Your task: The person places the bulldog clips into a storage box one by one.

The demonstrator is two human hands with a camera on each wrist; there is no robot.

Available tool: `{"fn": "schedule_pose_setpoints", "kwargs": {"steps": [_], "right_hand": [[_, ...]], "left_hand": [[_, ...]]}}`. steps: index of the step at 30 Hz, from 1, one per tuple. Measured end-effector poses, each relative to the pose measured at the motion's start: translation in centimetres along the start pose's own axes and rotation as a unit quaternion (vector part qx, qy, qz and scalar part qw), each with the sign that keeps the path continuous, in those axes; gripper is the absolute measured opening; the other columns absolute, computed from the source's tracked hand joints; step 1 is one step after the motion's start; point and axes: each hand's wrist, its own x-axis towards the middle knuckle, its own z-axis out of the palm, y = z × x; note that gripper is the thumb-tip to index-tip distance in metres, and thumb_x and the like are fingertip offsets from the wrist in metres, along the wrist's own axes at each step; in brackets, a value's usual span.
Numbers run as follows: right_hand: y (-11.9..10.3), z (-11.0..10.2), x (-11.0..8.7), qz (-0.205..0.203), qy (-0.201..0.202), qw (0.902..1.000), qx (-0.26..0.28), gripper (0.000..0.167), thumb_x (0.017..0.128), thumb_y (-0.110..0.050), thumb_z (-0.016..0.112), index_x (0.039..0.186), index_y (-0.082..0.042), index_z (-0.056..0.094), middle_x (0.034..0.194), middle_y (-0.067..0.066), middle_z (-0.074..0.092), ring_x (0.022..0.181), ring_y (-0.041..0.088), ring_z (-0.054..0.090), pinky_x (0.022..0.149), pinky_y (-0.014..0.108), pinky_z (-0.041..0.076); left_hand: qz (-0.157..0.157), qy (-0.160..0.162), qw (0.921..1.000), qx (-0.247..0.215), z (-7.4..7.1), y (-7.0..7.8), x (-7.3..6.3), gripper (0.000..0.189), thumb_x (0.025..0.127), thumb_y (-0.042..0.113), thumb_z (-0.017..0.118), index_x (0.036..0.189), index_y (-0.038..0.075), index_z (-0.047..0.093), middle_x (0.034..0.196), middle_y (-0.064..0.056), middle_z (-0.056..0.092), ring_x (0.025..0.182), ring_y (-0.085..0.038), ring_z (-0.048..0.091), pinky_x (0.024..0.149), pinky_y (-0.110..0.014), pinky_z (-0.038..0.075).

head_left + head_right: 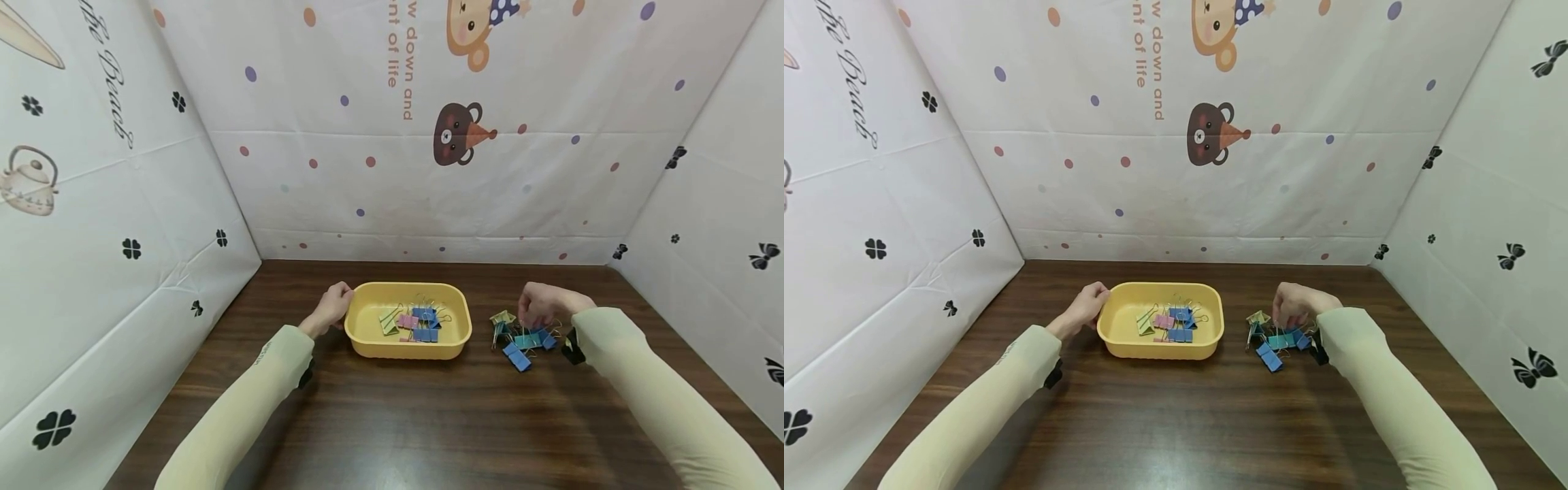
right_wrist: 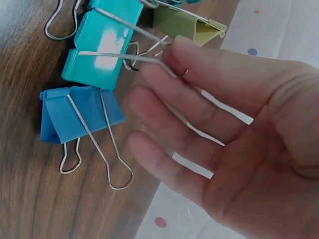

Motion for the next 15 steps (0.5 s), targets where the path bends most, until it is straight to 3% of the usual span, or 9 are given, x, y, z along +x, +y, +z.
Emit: {"fn": "schedule_pose_setpoints", "kwargs": {"steps": [13, 15], "right_hand": [[0.8, -1.0, -0.2, -0.038, -0.012, 0.9965, 0.074, 0.015, 0.092, -0.003, 0.061, 0.093, 0.010, 0.070, 0.074, 0.017, 0.069, 0.057, 0.017, 0.054, 0.051, 0.032, 0.043], [0.8, -1.2, -0.3, -0.042, -0.010, 0.9958, 0.081, 0.017, 0.092, -0.005, 0.063, 0.095, 0.010, 0.070, 0.076, 0.016, 0.070, 0.061, 0.018, 0.059, 0.055, 0.035, 0.049]], "left_hand": [[0.000, 0.001, 1.0000, 0.000, 0.0, -0.1, 0.1, 0.027, 0.105, 0.020, 0.039, 0.113, -0.003, 0.051, 0.093, -0.021, 0.057, 0.056, -0.016, 0.050, 0.041, -0.024, 0.044], [0.000, 0.000, 1.0000, -0.001, 0.0, -0.1, 0.1, 0.027, 0.104, 0.021, 0.040, 0.113, -0.002, 0.051, 0.092, -0.020, 0.057, 0.056, -0.017, 0.050, 0.041, -0.025, 0.045]]}}
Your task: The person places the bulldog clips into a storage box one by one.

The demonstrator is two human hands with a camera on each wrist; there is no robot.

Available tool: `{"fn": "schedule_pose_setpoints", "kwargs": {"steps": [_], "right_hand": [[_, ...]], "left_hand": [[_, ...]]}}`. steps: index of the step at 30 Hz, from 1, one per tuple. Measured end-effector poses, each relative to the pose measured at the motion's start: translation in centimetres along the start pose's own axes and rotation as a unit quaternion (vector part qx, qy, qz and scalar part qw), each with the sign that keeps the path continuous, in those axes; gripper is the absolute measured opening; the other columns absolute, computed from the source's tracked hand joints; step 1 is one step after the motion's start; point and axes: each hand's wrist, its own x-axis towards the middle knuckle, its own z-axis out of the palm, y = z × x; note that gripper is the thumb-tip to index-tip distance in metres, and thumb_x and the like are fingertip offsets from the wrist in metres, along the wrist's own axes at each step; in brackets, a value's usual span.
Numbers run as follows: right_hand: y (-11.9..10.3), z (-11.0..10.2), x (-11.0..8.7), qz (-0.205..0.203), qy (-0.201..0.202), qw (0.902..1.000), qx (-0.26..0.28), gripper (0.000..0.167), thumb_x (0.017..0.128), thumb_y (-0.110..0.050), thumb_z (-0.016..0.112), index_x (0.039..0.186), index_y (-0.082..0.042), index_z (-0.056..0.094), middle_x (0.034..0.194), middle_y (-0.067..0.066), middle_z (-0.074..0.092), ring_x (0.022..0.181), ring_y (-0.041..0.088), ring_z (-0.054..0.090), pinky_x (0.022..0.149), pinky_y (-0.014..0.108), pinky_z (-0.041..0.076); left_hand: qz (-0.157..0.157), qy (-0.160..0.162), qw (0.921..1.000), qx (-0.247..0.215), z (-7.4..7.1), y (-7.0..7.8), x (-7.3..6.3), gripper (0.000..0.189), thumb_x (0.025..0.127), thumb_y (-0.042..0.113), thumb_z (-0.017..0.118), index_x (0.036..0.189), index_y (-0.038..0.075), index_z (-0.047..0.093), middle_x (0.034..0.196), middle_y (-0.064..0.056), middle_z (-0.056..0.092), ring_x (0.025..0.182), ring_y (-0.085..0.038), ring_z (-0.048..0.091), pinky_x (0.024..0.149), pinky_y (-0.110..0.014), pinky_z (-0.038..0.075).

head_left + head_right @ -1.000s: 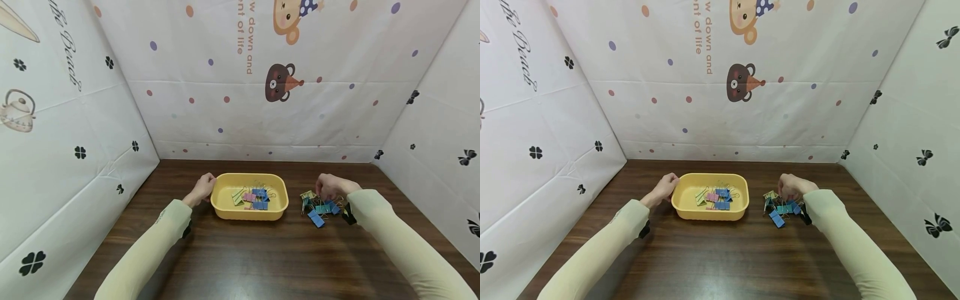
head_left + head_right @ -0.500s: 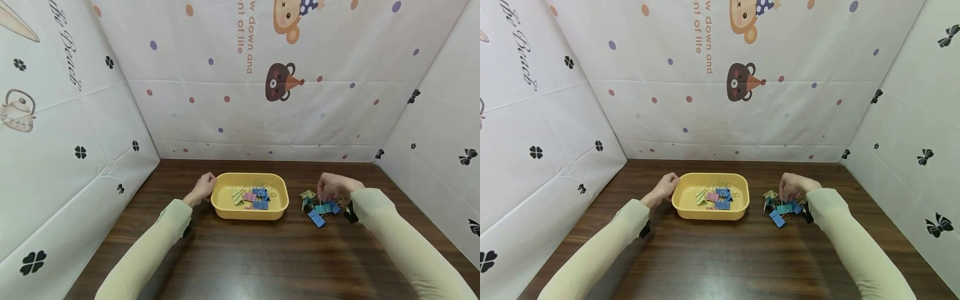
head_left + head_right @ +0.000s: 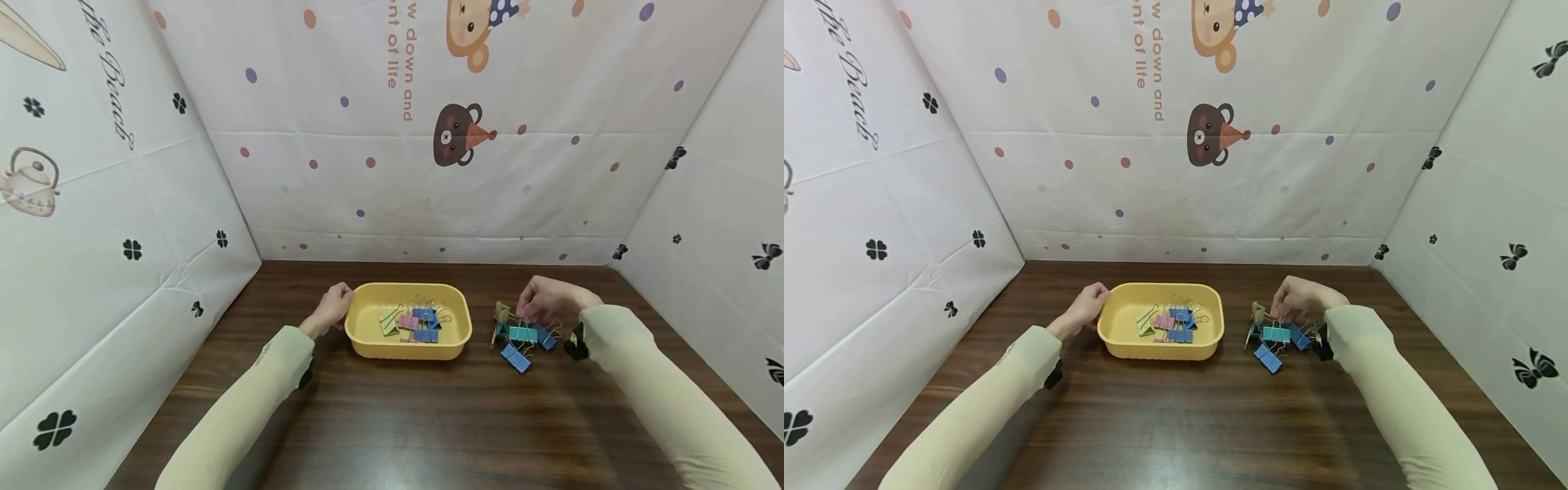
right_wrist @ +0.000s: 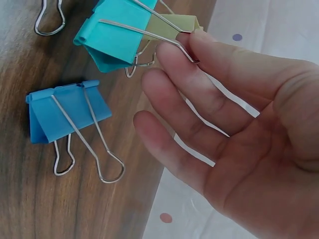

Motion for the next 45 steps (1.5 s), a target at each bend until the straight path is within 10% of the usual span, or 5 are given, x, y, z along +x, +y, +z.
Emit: {"fn": "schedule_pose_setpoints", "kwargs": {"steps": [45], "right_hand": [[-6.3, -0.4, 1.5, -0.052, 0.104, 0.9923, 0.042, 0.025, 0.093, -0.014, 0.063, 0.108, 0.006, 0.067, 0.094, 0.016, 0.072, 0.086, 0.027, 0.069, 0.080, 0.040, 0.058]], "left_hand": [[0.001, -0.005, 1.0000, -0.003, -0.1, -0.2, 0.1, 0.026, 0.104, 0.021, 0.039, 0.112, -0.001, 0.051, 0.090, -0.021, 0.057, 0.049, -0.014, 0.047, 0.043, -0.028, 0.046]]}}
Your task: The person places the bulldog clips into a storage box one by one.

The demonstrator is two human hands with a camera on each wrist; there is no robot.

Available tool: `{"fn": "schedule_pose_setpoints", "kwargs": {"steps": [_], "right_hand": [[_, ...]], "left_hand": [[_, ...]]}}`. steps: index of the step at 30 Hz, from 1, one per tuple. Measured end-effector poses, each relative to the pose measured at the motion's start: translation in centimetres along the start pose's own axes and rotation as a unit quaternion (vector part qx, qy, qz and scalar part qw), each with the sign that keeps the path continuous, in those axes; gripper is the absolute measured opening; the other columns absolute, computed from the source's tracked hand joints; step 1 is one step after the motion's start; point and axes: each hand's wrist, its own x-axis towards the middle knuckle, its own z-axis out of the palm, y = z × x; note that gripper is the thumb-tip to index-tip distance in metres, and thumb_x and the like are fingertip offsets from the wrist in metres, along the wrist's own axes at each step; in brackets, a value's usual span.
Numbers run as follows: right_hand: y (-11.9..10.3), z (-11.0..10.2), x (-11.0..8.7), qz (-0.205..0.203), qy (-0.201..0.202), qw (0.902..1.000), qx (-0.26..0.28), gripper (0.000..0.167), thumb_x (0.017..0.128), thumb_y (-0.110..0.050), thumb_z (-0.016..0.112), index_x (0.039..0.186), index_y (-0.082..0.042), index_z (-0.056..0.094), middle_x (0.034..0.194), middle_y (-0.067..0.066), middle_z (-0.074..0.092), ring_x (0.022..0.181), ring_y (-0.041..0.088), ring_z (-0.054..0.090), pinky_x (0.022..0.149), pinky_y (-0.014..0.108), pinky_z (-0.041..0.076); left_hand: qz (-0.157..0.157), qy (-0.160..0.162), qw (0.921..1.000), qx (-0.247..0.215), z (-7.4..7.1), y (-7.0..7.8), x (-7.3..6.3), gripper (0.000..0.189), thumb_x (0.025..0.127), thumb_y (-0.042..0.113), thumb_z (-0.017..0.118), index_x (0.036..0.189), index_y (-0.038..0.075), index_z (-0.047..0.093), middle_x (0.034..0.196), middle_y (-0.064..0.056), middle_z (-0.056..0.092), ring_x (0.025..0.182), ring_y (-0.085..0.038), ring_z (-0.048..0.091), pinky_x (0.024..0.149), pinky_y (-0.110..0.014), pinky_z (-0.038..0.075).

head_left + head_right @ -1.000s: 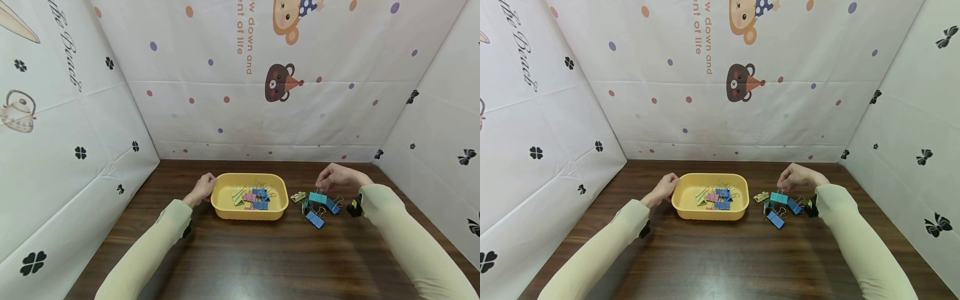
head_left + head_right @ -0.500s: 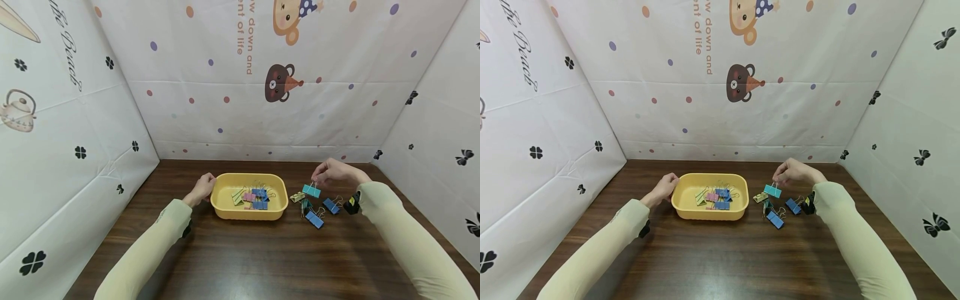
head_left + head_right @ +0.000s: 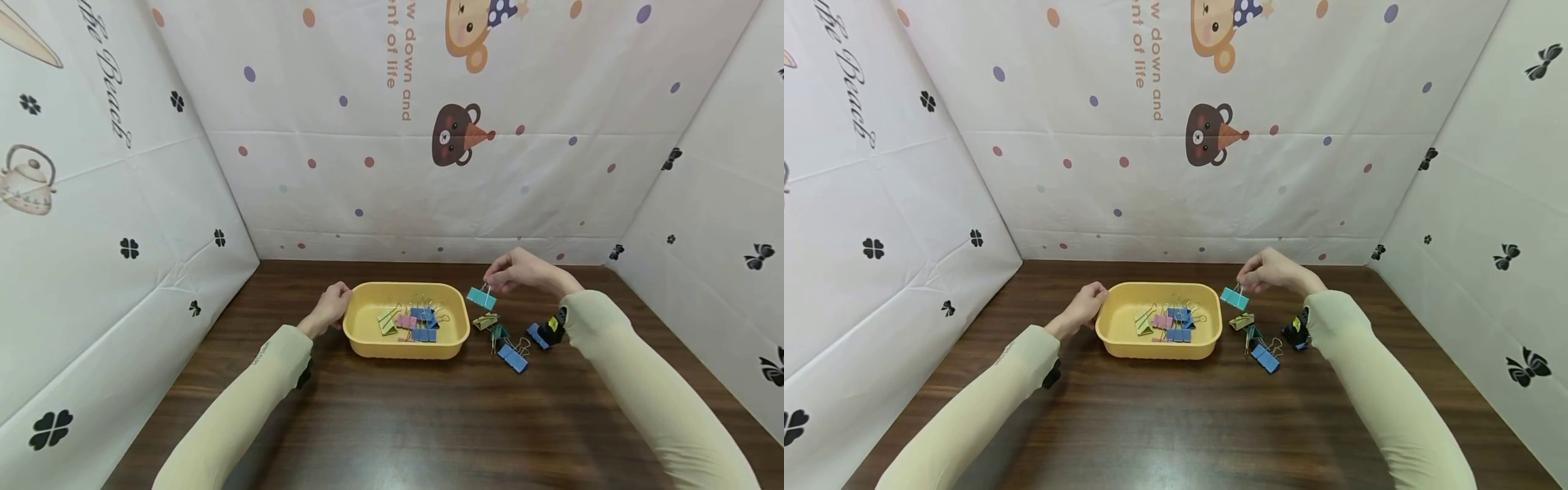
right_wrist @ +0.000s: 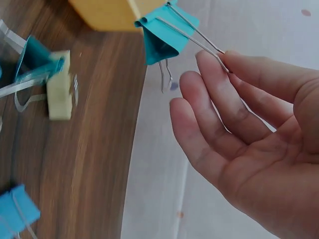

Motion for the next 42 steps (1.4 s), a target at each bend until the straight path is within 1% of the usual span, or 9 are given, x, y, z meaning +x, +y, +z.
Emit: {"fn": "schedule_pose_setpoints", "kwargs": {"steps": [8, 12, 17, 21, 26, 29, 35, 38, 42], "right_hand": [[-1.8, 2.0, 2.0, -0.010, 0.020, 0.9991, 0.036, 0.022, 0.094, -0.010, 0.061, 0.107, 0.007, 0.067, 0.095, 0.019, 0.072, 0.079, 0.021, 0.069, 0.072, 0.032, 0.059], [-3.0, 3.2, 3.0, -0.014, 0.031, 0.9983, 0.048, 0.023, 0.094, -0.009, 0.059, 0.108, 0.009, 0.067, 0.095, 0.021, 0.072, 0.078, 0.021, 0.068, 0.071, 0.033, 0.059], [-4.0, 4.7, 4.3, -0.015, 0.043, 0.9978, 0.049, 0.024, 0.095, -0.011, 0.059, 0.108, 0.008, 0.067, 0.098, 0.024, 0.071, 0.079, 0.028, 0.068, 0.064, 0.027, 0.057], [-4.7, 5.8, 5.1, -0.013, 0.051, 0.9976, 0.044, 0.024, 0.094, -0.013, 0.061, 0.108, 0.006, 0.068, 0.095, 0.021, 0.071, 0.079, 0.030, 0.067, 0.069, 0.035, 0.059], [-5.3, 6.9, 6.1, -0.017, 0.060, 0.9972, 0.041, 0.023, 0.093, -0.011, 0.062, 0.106, 0.007, 0.069, 0.091, 0.019, 0.072, 0.072, 0.023, 0.064, 0.075, 0.047, 0.057], [-5.8, 7.5, 6.4, -0.022, 0.061, 0.9971, 0.041, 0.022, 0.093, -0.011, 0.062, 0.103, 0.006, 0.070, 0.091, 0.020, 0.072, 0.069, 0.023, 0.062, 0.070, 0.044, 0.057], [-6.4, 8.7, 6.7, -0.035, 0.070, 0.9968, 0.016, 0.020, 0.094, -0.009, 0.060, 0.102, 0.005, 0.071, 0.093, 0.023, 0.072, 0.078, 0.036, 0.065, 0.069, 0.044, 0.057], [-6.6, 9.3, 6.8, -0.035, 0.079, 0.9962, -0.007, 0.020, 0.093, -0.010, 0.060, 0.101, 0.004, 0.072, 0.092, 0.023, 0.072, 0.072, 0.030, 0.066, 0.068, 0.042, 0.058], [-6.8, 9.9, 7.1, -0.033, 0.080, 0.9961, -0.018, 0.018, 0.092, -0.011, 0.062, 0.099, 0.001, 0.073, 0.089, 0.021, 0.073, 0.063, 0.020, 0.063, 0.061, 0.032, 0.057]], "left_hand": [[-0.003, 0.002, 1.0000, 0.004, 0.1, 0.0, 0.1, 0.027, 0.104, 0.021, 0.040, 0.113, -0.002, 0.051, 0.092, -0.021, 0.057, 0.053, -0.015, 0.049, 0.042, -0.025, 0.045], [0.003, 0.005, 0.9999, 0.008, 0.0, 0.0, 0.1, 0.026, 0.104, 0.021, 0.040, 0.112, -0.002, 0.051, 0.088, -0.020, 0.057, 0.049, -0.013, 0.047, 0.041, -0.025, 0.044], [0.004, 0.005, 1.0000, 0.004, 0.0, -0.1, 0.1, 0.026, 0.104, 0.021, 0.040, 0.112, -0.001, 0.051, 0.088, -0.020, 0.056, 0.050, -0.014, 0.047, 0.041, -0.025, 0.044], [0.003, 0.003, 1.0000, -0.002, 0.0, -0.1, 0.0, 0.026, 0.104, 0.021, 0.039, 0.112, -0.001, 0.051, 0.088, -0.020, 0.057, 0.051, -0.014, 0.047, 0.041, -0.025, 0.044], [0.003, 0.002, 1.0000, -0.003, 0.0, -0.1, 0.1, 0.026, 0.104, 0.021, 0.038, 0.112, -0.001, 0.051, 0.089, -0.021, 0.057, 0.050, -0.014, 0.047, 0.042, -0.027, 0.045], [0.002, 0.004, 1.0000, -0.001, -0.1, -0.1, 0.1, 0.026, 0.104, 0.021, 0.039, 0.111, -0.001, 0.051, 0.090, -0.021, 0.057, 0.050, -0.014, 0.048, 0.043, -0.027, 0.046], [0.003, 0.007, 1.0000, -0.004, 0.0, 0.0, 0.0, 0.025, 0.104, 0.020, 0.040, 0.111, -0.001, 0.051, 0.091, -0.020, 0.056, 0.054, -0.015, 0.049, 0.042, -0.026, 0.045], [0.004, 0.004, 1.0000, -0.002, 0.0, 0.0, 0.0, 0.026, 0.104, 0.020, 0.039, 0.112, -0.002, 0.051, 0.091, -0.021, 0.057, 0.054, -0.015, 0.049, 0.041, -0.024, 0.044], [0.005, 0.003, 1.0000, 0.000, 0.0, 0.0, 0.0, 0.026, 0.105, 0.020, 0.039, 0.111, -0.002, 0.051, 0.089, -0.020, 0.057, 0.052, -0.014, 0.048, 0.041, -0.025, 0.044]]}}
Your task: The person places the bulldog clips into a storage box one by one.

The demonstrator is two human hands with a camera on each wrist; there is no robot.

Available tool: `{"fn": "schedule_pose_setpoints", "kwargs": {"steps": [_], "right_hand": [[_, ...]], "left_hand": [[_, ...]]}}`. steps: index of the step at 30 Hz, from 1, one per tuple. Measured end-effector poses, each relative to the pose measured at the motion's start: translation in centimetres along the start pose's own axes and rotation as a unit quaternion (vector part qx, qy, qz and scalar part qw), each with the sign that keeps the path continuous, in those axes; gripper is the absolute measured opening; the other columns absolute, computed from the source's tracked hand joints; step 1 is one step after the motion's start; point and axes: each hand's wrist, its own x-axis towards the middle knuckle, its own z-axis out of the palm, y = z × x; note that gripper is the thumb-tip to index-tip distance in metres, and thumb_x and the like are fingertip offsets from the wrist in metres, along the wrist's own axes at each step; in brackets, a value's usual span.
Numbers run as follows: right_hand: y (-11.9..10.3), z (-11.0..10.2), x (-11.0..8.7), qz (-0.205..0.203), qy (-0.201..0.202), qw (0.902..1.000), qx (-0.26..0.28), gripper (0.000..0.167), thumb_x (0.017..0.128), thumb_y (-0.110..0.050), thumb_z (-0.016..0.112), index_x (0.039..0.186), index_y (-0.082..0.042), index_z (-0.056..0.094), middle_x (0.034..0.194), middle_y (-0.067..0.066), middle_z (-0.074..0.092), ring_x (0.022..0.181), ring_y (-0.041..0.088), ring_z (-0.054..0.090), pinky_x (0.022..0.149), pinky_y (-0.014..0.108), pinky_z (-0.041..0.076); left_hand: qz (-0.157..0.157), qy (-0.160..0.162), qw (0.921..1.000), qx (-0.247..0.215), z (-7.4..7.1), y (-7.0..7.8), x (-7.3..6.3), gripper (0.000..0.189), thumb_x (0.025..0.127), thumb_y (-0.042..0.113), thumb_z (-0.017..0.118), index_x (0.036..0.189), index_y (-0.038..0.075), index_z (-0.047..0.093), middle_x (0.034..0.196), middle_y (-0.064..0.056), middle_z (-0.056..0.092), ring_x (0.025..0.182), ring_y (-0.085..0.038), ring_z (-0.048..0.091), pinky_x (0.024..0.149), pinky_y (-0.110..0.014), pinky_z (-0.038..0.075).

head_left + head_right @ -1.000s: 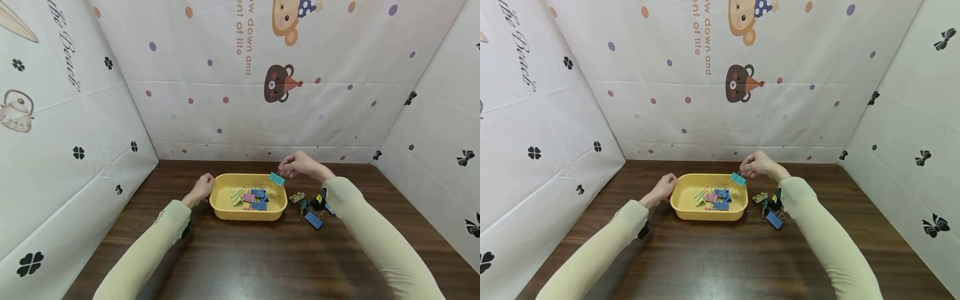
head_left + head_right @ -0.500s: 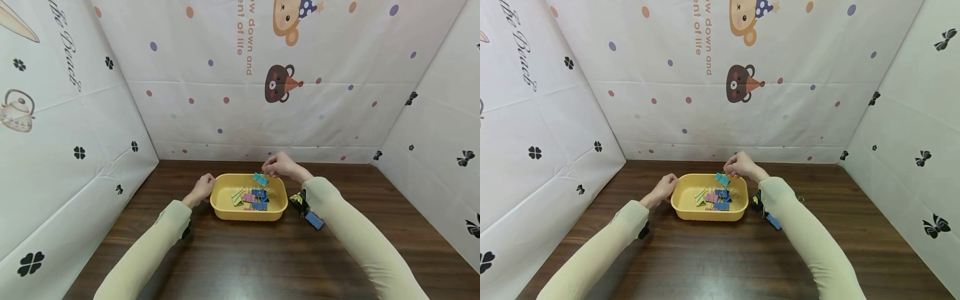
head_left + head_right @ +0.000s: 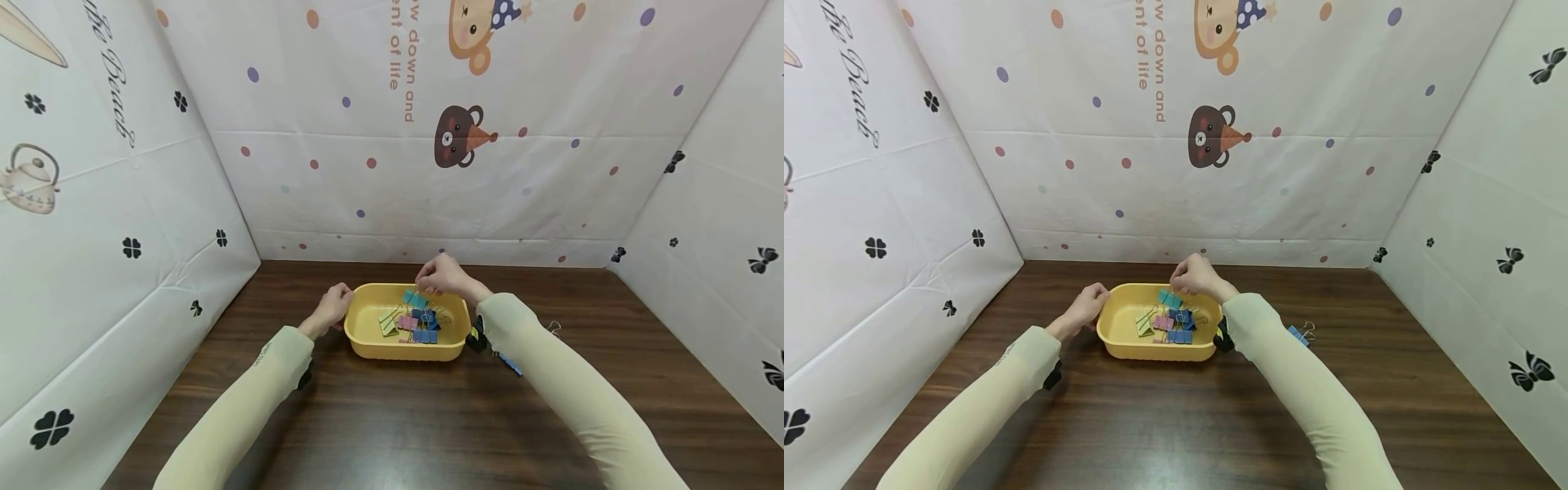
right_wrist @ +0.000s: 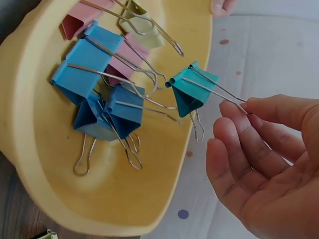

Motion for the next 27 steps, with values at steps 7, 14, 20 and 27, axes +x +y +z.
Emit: {"fn": "schedule_pose_setpoints", "kwargs": {"steps": [7, 14, 20, 27], "right_hand": [[-0.1, 0.7, 0.3, -0.008, -0.013, 0.9999, 0.005, 0.020, 0.091, -0.009, 0.063, 0.102, 0.005, 0.072, 0.089, 0.023, 0.072, 0.066, 0.030, 0.065, 0.067, 0.042, 0.058], [0.1, 0.3, 0.1, -0.002, -0.012, 0.9998, 0.013, 0.018, 0.091, -0.009, 0.061, 0.101, 0.002, 0.071, 0.095, 0.025, 0.072, 0.058, 0.013, 0.061, 0.069, 0.041, 0.059], [0.8, -1.5, -0.7, -0.009, -0.001, 1.0000, 0.001, 0.021, 0.094, -0.011, 0.057, 0.103, 0.004, 0.070, 0.094, 0.024, 0.072, 0.058, 0.015, 0.062, 0.067, 0.043, 0.058], [2.8, -4.4, -2.1, 0.014, -0.011, 0.9998, 0.005, 0.023, 0.095, -0.012, 0.058, 0.106, 0.005, 0.068, 0.097, 0.026, 0.070, 0.069, 0.028, 0.067, 0.058, 0.027, 0.057]], "left_hand": [[0.009, -0.004, 1.0000, 0.000, 0.0, 0.0, 0.1, 0.026, 0.104, 0.020, 0.039, 0.111, -0.001, 0.051, 0.085, -0.018, 0.056, 0.048, -0.013, 0.047, 0.041, -0.026, 0.045], [0.013, -0.007, 0.9999, -0.003, 0.0, 0.1, 0.2, 0.028, 0.104, 0.021, 0.038, 0.113, -0.002, 0.051, 0.084, -0.019, 0.057, 0.046, -0.013, 0.046, 0.040, -0.025, 0.044], [0.009, -0.008, 0.9999, -0.002, -0.1, 0.0, 0.1, 0.028, 0.104, 0.021, 0.038, 0.113, -0.002, 0.051, 0.084, -0.018, 0.056, 0.047, -0.013, 0.047, 0.041, -0.026, 0.044], [0.011, -0.002, 0.9999, 0.002, 0.0, 0.0, -0.1, 0.027, 0.104, 0.020, 0.039, 0.113, -0.002, 0.051, 0.089, -0.021, 0.057, 0.050, -0.014, 0.047, 0.042, -0.027, 0.045]]}}
